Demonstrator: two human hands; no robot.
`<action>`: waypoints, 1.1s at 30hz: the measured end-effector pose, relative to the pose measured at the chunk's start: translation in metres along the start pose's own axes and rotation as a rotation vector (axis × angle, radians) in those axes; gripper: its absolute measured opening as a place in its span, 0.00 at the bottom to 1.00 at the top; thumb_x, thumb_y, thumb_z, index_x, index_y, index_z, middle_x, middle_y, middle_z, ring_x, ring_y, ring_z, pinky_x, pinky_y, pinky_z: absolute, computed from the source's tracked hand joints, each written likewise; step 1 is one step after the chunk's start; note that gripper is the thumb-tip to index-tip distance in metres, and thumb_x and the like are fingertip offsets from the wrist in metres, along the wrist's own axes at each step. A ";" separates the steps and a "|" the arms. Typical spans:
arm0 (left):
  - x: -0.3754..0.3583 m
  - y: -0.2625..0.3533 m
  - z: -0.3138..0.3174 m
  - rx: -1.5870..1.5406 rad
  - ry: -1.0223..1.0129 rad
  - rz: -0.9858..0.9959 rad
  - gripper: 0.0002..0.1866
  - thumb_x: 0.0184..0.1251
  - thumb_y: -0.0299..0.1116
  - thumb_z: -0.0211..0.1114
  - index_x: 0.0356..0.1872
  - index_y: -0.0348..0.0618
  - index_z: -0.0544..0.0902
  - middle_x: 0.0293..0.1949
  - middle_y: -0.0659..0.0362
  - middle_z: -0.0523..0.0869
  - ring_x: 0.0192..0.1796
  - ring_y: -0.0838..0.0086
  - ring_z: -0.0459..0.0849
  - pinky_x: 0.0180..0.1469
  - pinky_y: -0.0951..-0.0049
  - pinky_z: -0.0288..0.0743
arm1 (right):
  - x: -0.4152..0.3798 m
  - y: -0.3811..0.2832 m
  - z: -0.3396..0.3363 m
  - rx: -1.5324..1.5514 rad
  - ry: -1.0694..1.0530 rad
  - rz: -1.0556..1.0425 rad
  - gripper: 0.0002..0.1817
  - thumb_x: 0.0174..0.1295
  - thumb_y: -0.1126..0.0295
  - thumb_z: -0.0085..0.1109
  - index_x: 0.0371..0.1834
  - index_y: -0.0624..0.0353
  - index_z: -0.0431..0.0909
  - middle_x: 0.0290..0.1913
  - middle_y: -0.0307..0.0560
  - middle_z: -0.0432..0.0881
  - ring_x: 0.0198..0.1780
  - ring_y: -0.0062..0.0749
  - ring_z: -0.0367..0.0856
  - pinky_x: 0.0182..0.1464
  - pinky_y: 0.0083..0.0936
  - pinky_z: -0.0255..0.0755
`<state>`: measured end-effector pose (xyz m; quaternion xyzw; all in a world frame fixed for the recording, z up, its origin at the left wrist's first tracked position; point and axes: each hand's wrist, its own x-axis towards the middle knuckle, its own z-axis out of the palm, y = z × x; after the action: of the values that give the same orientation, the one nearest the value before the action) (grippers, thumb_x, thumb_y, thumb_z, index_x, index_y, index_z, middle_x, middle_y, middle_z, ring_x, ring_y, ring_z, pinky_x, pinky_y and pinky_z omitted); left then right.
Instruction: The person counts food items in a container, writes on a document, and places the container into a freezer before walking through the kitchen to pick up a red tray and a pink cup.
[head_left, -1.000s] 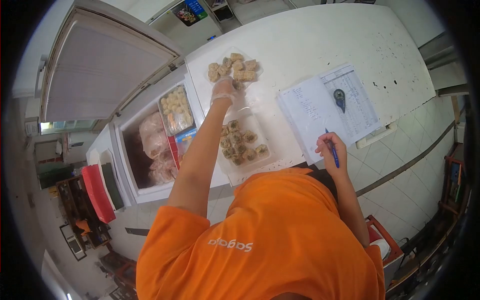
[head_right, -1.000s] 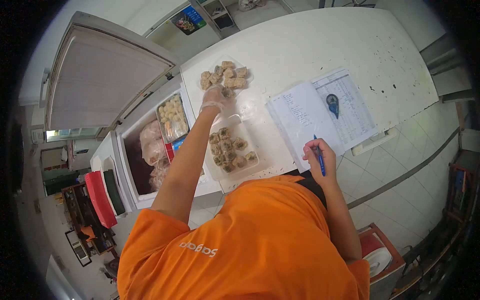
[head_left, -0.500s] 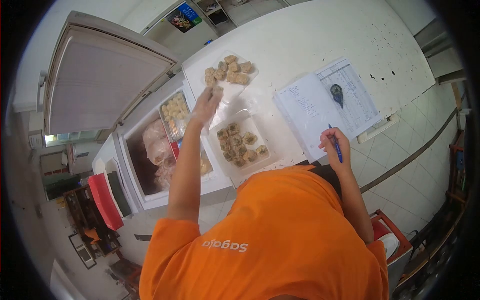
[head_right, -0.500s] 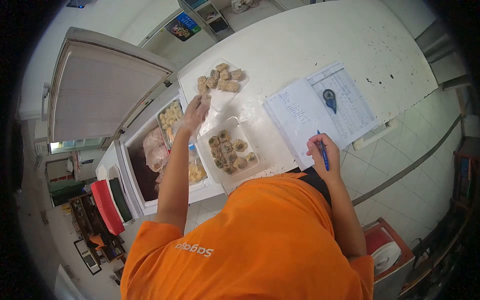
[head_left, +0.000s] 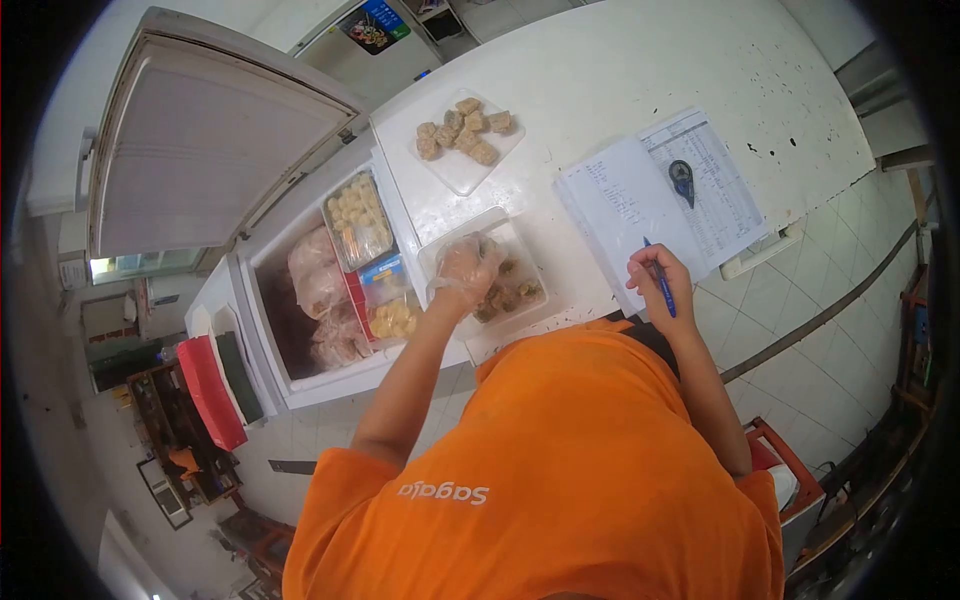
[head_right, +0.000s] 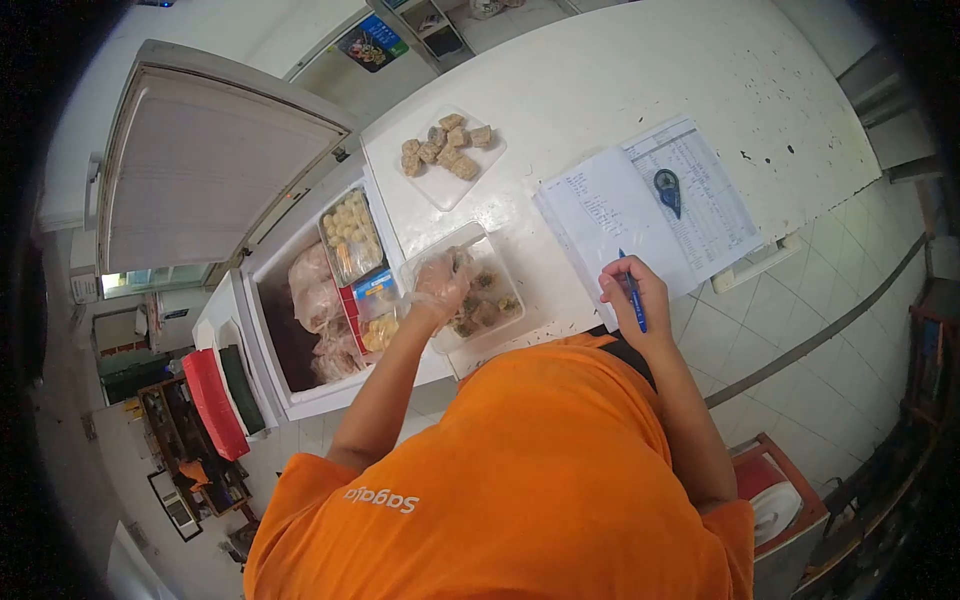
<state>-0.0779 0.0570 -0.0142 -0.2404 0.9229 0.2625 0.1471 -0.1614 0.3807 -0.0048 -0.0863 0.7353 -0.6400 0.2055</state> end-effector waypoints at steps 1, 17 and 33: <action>-0.002 0.001 0.001 -0.056 0.124 0.040 0.31 0.74 0.57 0.58 0.46 0.33 0.87 0.42 0.36 0.88 0.53 0.40 0.86 0.62 0.50 0.76 | -0.001 0.001 0.001 -0.002 -0.005 0.000 0.05 0.73 0.72 0.62 0.42 0.64 0.79 0.31 0.38 0.83 0.31 0.17 0.82 0.38 0.17 0.75; 0.039 -0.021 0.004 -0.779 -0.041 -0.593 0.18 0.74 0.48 0.62 0.33 0.44 0.84 0.28 0.54 0.85 0.31 0.62 0.85 0.40 0.55 0.78 | -0.006 0.002 0.003 -0.016 -0.027 -0.016 0.05 0.73 0.73 0.62 0.42 0.64 0.79 0.31 0.39 0.83 0.32 0.18 0.83 0.38 0.18 0.75; 0.011 0.017 -0.006 -0.232 0.585 -0.009 0.25 0.69 0.35 0.68 0.64 0.36 0.77 0.56 0.46 0.85 0.58 0.54 0.84 0.61 0.59 0.78 | -0.008 0.004 -0.002 -0.006 -0.012 -0.013 0.05 0.72 0.73 0.63 0.42 0.64 0.79 0.31 0.39 0.83 0.32 0.17 0.83 0.37 0.18 0.75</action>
<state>-0.0968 0.0619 -0.0063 -0.3251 0.8889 0.2848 -0.1520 -0.1542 0.3865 -0.0066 -0.0954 0.7353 -0.6388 0.2054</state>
